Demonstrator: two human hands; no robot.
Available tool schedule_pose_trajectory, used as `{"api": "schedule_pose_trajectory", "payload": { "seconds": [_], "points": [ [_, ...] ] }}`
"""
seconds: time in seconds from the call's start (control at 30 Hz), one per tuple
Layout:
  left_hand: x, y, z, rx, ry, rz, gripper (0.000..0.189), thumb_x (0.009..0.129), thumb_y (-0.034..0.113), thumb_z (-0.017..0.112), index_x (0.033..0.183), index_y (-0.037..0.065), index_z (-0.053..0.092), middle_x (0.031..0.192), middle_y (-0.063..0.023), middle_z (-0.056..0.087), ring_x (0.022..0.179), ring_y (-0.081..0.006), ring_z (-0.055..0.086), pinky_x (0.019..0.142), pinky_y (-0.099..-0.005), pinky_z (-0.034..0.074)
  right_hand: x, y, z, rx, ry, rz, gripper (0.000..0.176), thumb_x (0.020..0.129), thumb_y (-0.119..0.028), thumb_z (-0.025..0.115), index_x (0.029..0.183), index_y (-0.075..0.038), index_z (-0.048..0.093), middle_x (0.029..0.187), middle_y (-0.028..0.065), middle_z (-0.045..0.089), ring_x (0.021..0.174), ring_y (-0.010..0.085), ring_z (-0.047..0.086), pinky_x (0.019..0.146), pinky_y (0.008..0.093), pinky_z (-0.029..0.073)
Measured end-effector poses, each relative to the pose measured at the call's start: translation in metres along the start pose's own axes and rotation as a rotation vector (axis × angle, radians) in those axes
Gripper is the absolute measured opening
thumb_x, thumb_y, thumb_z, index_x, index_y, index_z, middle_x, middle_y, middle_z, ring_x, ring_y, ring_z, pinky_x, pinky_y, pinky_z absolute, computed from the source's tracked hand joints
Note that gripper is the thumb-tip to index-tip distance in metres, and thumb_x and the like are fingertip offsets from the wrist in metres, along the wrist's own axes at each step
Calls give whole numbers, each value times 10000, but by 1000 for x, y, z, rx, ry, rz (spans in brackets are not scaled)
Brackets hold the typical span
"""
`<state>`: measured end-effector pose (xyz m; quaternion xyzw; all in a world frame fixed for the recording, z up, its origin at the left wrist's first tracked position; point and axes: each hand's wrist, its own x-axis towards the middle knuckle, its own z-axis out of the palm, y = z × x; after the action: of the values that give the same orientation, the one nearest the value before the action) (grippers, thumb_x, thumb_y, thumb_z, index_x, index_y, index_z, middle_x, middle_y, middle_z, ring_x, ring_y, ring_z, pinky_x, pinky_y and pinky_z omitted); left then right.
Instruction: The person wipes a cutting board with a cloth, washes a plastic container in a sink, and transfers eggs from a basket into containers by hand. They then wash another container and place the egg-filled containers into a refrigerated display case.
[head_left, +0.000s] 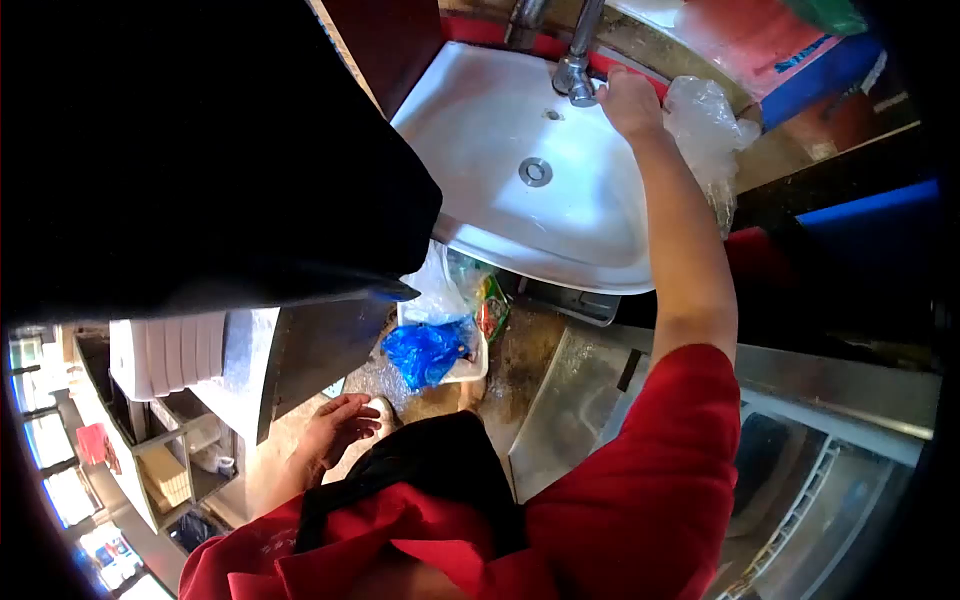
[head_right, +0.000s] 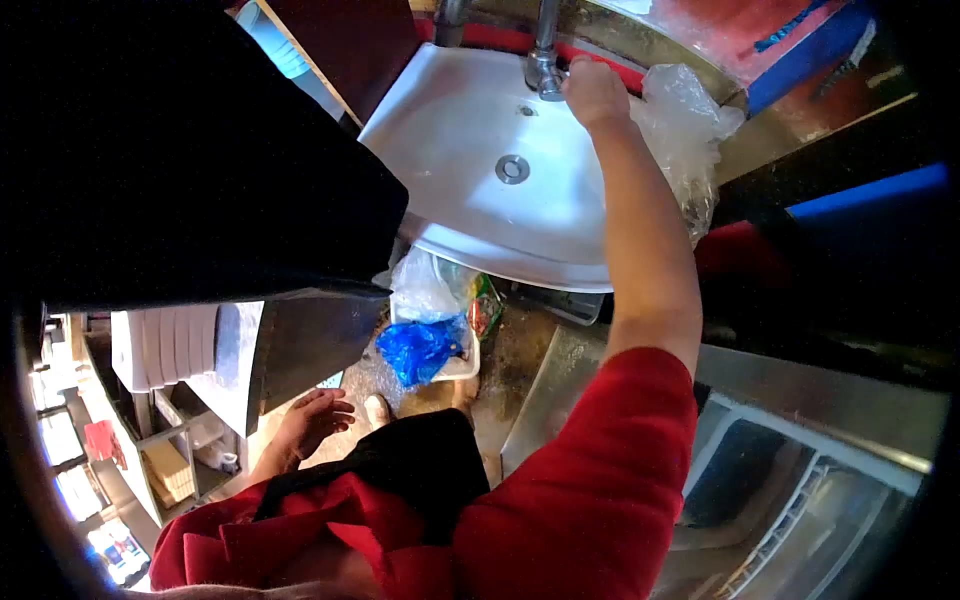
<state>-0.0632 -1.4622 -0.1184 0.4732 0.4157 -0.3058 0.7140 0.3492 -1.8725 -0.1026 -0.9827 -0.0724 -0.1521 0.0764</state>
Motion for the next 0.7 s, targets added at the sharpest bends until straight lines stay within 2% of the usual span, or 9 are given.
{"api": "schedule_pose_trajectory", "payload": {
  "seconds": [0.17,0.23,0.27,0.33,0.37,0.43,0.53,0.6,0.7],
  "points": [
    [3,2,26,-41,9,20,231,891,171,530,1056,10,539,922,-152,621,800,-254,623,692,-321,489,-76,-11,39,321,282,-277,96,770,-122,545,819,-40,553,844,162,613,717,351,597,621,426,503],
    [2,2,26,-59,7,34,227,895,172,524,1052,10,541,921,-152,621,798,-255,622,695,-324,483,-97,-23,65,186,-174,-420,142,792,-120,530,907,-45,566,901,190,591,780,366,590,652,445,492],
    [0,2,28,-57,25,45,223,895,171,523,1049,11,542,915,-151,622,797,-255,622,696,-325,480,-98,-23,84,197,-175,-431,142,792,-120,530,907,-45,566,901,190,591,780,366,590,652,445,492],
    [-2,0,28,-72,53,78,217,894,170,523,1041,11,543,890,-142,624,792,-248,621,694,-323,474,-97,-21,128,31,-292,-82,160,808,-128,492,923,-51,575,935,167,600,835,334,586,682,432,499],
    [-1,-5,25,-80,64,87,217,894,170,523,1041,11,543,890,-142,624,792,-248,621,694,-323,474,-94,-29,150,40,-288,-94,160,808,-128,492,923,-51,575,935,167,600,835,334,586,682,432,499],
    [0,-13,17,-106,116,96,216,894,170,523,1039,11,542,878,-134,624,790,-243,620,692,-320,474,-86,-64,183,253,-294,252,221,814,-138,477,987,-33,565,995,180,583,898,343,574,738,430,490],
    [-6,-14,21,-101,122,76,208,896,171,519,1031,16,549,881,-131,623,788,-242,620,692,-320,474,-90,-106,174,234,-460,3,234,811,-137,480,1005,-27,550,1018,188,569,928,362,563,790,421,477],
    [-11,-16,18,-105,109,93,206,898,173,517,1028,18,552,886,-126,623,789,-242,620,696,-320,474,-104,-100,157,483,-467,-512,236,810,-131,480,1016,-40,550,1013,194,561,952,356,559,794,423,476],
    [-15,-21,-1,-88,150,104,207,899,174,517,1029,17,552,887,-124,625,786,-243,623,693,-319,476,-107,-25,161,249,-469,-344,263,838,-128,430,1074,-79,534,1083,208,513,959,377,552,770,441,480]
  ]
}}
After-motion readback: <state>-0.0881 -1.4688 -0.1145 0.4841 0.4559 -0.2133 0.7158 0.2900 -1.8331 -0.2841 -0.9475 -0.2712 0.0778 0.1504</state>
